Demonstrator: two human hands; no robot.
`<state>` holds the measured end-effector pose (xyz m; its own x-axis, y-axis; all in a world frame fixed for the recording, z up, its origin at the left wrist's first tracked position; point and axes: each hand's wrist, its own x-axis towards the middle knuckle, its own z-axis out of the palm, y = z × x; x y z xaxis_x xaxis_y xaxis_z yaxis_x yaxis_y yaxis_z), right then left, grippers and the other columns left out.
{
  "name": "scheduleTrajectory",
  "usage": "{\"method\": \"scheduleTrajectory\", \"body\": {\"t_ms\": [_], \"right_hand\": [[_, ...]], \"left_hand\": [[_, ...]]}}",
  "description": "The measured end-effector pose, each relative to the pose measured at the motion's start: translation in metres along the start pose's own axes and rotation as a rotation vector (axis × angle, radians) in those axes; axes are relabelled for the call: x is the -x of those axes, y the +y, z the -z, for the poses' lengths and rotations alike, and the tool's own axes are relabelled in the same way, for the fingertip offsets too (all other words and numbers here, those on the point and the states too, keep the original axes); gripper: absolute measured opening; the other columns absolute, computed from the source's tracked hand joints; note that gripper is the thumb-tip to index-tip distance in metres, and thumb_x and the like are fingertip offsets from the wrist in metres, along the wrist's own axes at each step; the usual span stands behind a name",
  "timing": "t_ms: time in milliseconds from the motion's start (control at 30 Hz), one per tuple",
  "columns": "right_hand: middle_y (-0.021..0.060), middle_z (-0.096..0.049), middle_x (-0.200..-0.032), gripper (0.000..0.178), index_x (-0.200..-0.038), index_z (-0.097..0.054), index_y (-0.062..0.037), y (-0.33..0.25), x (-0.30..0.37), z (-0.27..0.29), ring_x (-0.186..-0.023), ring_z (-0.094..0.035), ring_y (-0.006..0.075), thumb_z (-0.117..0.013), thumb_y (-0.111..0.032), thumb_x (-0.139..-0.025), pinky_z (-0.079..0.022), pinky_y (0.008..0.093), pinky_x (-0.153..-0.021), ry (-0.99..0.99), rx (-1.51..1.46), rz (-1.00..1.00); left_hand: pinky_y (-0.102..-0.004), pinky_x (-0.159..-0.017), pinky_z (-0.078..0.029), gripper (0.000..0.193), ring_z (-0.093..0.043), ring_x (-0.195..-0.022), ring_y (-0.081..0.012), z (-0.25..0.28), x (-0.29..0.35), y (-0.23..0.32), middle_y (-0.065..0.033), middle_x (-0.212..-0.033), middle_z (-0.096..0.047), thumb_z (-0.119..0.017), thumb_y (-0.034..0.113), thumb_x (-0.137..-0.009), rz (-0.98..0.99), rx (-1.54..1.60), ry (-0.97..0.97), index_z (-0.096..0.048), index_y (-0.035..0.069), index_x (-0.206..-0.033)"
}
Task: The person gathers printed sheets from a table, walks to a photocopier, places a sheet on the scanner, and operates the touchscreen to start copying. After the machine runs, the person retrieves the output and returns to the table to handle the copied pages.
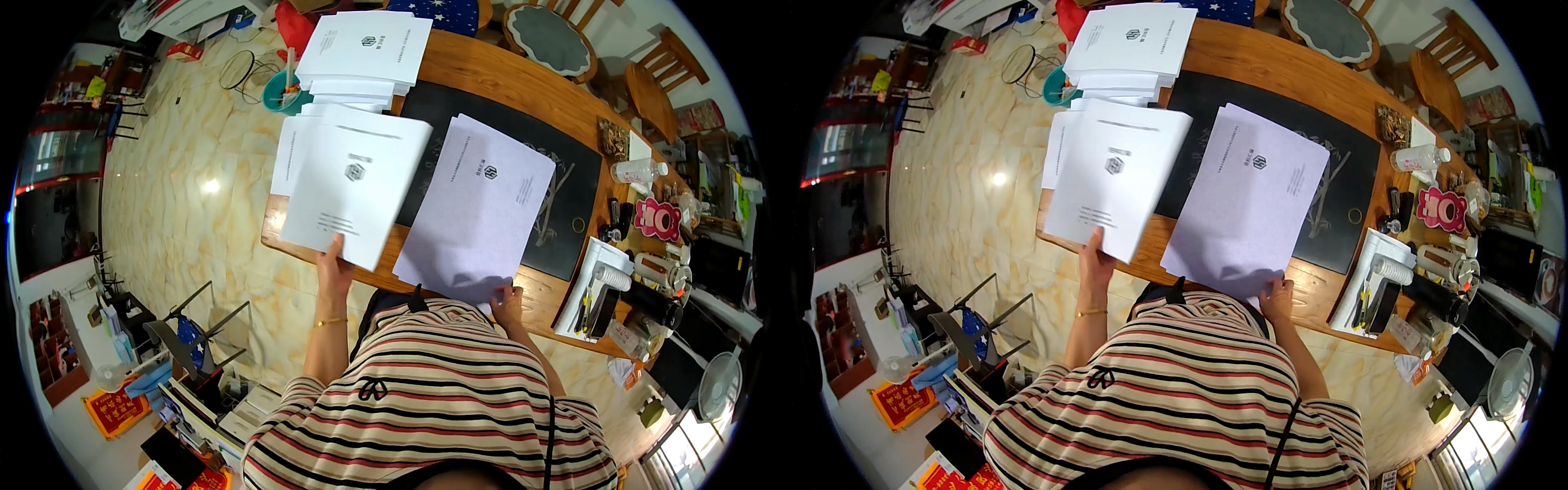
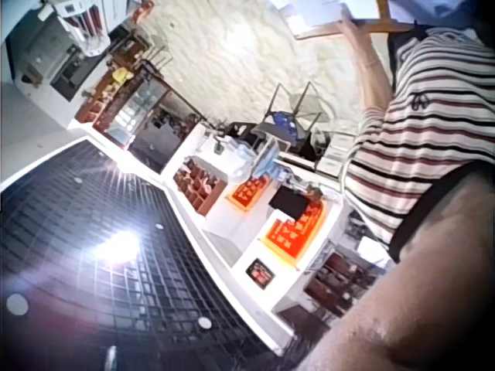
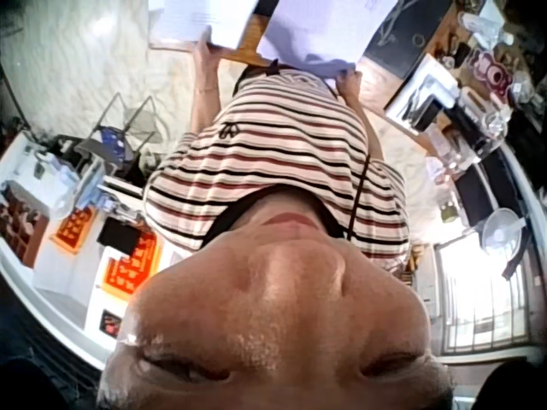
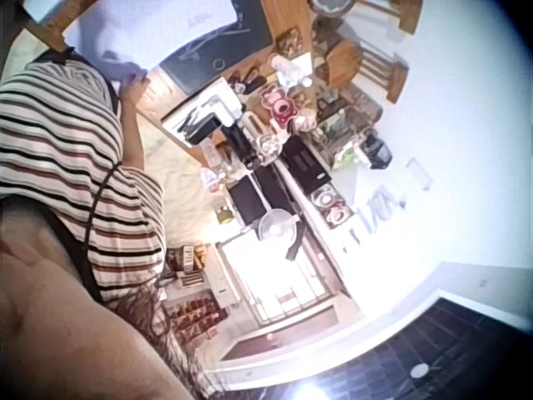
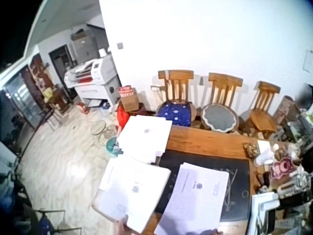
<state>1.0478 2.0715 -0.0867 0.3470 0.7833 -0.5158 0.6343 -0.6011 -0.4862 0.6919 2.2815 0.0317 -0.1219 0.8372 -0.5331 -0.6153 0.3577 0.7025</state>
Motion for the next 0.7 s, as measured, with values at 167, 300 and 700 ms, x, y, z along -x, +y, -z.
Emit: {"method": "scheduleTrajectory", "body": {"t_ms": [167,300,700], "right_hand": [[0.0195,-0.042,-0.107,0.036,-0.103,-0.057,-0.0086,0.009,0.001,-0.026,-0.098,-0.05,0.0352,-0.07,-0.019,-0.071,-0.046,0.0406,-0.085,-0.122,-0.141,0.076],[0.016,-0.045,-0.1,0.034,-0.101,-0.058,-0.007,0.019,-0.003,-0.041,-0.083,-0.055,0.0252,-0.072,-0.015,-0.071,-0.051,0.0335,-0.075,0.01,-0.058,0.19],[0.0139,-0.06,-0.087,0.021,-0.098,-0.06,-0.0055,0.023,-0.002,-0.006,-0.079,-0.061,0.0249,-0.065,-0.014,-0.079,-0.049,0.0343,-0.073,-0.105,-0.278,0.053]], "left_hand": [[-0.037,-0.082,-0.052,0.034,-0.06,-0.098,-0.0205,-0.018,0.034,-0.043,-0.0077,-0.11,-0.06,-0.059,0.009,-0.087,0.254,-0.087,-0.095,-0.049,0.004,-0.119],[-0.038,-0.083,-0.052,0.028,-0.06,-0.097,-0.0206,-0.045,0.035,-0.086,-0.0079,-0.108,-0.061,-0.059,0.007,-0.087,0.464,-0.062,-0.201,-0.051,0.004,-0.115],[-0.0433,-0.087,-0.049,0.036,-0.057,-0.104,-0.021,-0.075,0.013,-0.143,-0.0051,-0.116,-0.056,-0.059,0.009,-0.088,0.625,-0.058,-0.292,-0.047,0.011,-0.121]]}}
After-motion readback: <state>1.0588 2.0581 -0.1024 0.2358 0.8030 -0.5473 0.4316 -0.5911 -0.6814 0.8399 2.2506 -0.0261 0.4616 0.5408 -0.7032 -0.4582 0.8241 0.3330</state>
